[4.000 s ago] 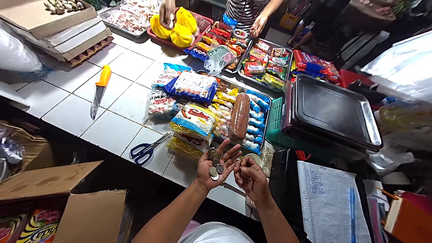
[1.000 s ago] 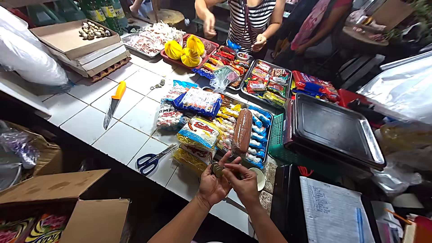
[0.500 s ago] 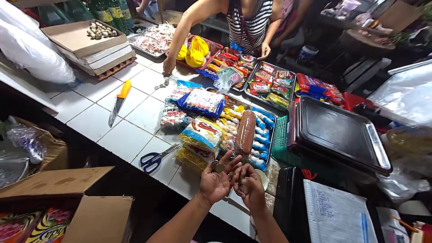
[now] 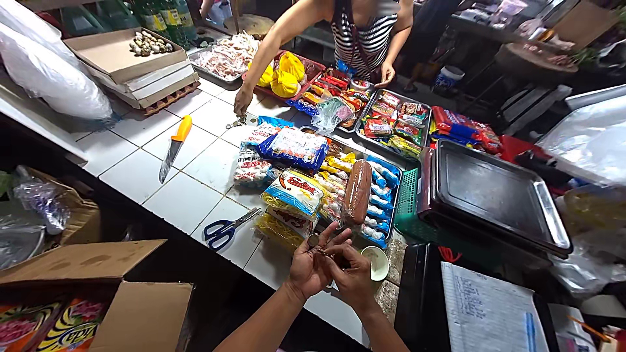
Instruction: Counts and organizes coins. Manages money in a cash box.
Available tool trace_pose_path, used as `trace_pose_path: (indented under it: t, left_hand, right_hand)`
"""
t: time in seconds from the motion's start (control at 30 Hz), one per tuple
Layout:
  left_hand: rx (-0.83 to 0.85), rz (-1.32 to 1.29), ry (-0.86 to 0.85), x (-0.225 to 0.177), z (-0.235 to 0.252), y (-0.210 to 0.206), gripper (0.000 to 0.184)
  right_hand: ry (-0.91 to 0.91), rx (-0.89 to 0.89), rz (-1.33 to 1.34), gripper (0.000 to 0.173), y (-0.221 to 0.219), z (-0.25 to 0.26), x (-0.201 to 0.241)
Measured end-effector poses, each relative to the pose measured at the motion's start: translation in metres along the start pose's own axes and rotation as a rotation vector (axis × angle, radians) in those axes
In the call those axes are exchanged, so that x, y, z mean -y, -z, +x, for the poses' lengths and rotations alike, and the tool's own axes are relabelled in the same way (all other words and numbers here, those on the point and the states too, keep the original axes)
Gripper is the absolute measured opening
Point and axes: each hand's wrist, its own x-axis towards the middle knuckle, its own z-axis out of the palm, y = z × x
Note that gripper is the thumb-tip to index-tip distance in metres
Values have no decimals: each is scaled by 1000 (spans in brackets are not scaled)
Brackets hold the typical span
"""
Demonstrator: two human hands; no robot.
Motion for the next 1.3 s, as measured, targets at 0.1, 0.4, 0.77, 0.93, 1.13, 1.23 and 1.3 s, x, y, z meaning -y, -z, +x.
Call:
trace_pose_path:
  t: [0.1, 0.4, 0.77, 0.93, 1.13, 1.23, 1.3]
  left_hand:
    - [-36, 29, -1, -1, 0, -6, 66]
    - [-92, 911, -307, -3, -7, -42, 57]
    - [-407, 779, -283, -27, -3, -95, 41]
    - [-403, 260, -38, -55, 15, -107, 46]
    - [-357, 346, 18, -71, 34, -110, 51]
    - [-387, 475, 218, -56, 50, -106, 42]
    - [-291, 496, 412, -38, 57, -97, 46]
  right_hand:
    - [-279, 33, 462, 10, 10, -1, 8]
    - [-847, -50, 822, 63, -4, 18, 42]
    - [-478, -211, 684, 59, -34, 77, 74]
    - [-376, -175, 554, 49, -53, 117, 88]
    - [-825, -181, 1270, 53, -32, 143, 89]
    - [-643, -266, 1118, 48, 18, 130, 89]
    - [-500, -456, 790, 39, 63, 108, 97]
